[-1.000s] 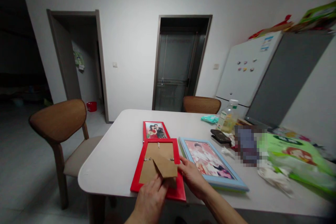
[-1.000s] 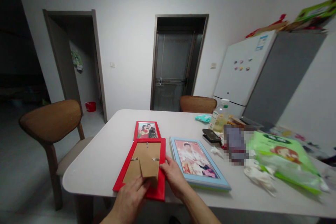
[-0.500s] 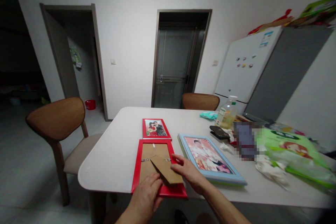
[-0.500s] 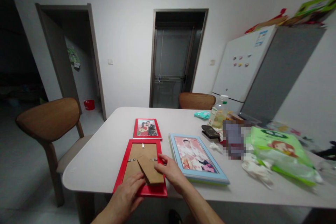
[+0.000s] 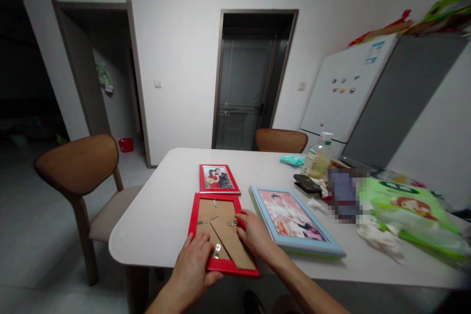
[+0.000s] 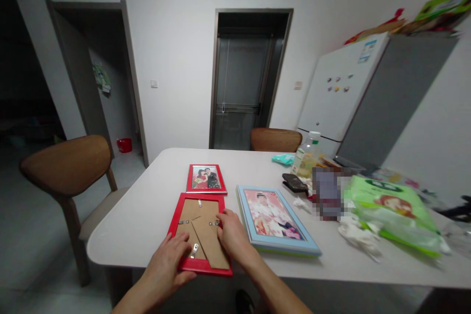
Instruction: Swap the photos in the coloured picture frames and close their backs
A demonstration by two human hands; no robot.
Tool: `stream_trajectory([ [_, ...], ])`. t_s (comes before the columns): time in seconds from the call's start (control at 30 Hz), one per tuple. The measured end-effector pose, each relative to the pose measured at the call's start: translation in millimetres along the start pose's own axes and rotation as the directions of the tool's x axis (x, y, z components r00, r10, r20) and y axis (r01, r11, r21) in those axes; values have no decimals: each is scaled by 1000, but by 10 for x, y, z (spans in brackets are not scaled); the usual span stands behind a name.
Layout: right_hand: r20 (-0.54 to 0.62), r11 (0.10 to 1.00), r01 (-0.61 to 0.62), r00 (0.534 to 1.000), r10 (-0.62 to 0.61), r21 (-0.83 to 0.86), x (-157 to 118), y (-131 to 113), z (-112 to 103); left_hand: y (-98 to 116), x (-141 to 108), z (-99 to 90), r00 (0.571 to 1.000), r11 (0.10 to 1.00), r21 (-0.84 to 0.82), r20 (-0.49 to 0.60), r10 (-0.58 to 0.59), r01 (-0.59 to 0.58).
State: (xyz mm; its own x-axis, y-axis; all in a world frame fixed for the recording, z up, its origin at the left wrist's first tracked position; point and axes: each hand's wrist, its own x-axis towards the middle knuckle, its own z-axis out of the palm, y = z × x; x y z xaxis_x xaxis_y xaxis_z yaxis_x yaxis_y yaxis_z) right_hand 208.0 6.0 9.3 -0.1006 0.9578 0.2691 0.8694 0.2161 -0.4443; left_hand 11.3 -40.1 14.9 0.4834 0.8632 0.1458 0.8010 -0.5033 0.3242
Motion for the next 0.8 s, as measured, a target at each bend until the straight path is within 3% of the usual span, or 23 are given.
stream_trajectory([
  [0.13,31,995,-14,999,17,-100,110,-29,74,-17,0,-34,999,999,-33,32,-20,21],
  [0.27,-18,987,-46,999,44,-155,172,-14,124,-21,-7,-38,999,998,-60,34,-24,26],
  [0.47,-82,997,36,996,-41,-67,-6,-92,42,-68,-6,32,999,997,-82,-50,-8,4],
  [0.53,-19,989,141,990,-141,37,-113,-169,1,-70,-6,42,998,997,-76,-58,-3,-1],
  [0.63,167,947,270,940,-299,176,-220,-291,-26,-62,-5,40,998,997,-77,-62,-14,9],
  [0.7,229,939,286,917,-325,188,-234,-343,-12,-58,-3,38,998,996,-82,-64,-23,18],
  [0.8,232,943,297,917,-325,150,-202,-365,45,-56,2,45,997,997,-79,-69,-27,21],
])
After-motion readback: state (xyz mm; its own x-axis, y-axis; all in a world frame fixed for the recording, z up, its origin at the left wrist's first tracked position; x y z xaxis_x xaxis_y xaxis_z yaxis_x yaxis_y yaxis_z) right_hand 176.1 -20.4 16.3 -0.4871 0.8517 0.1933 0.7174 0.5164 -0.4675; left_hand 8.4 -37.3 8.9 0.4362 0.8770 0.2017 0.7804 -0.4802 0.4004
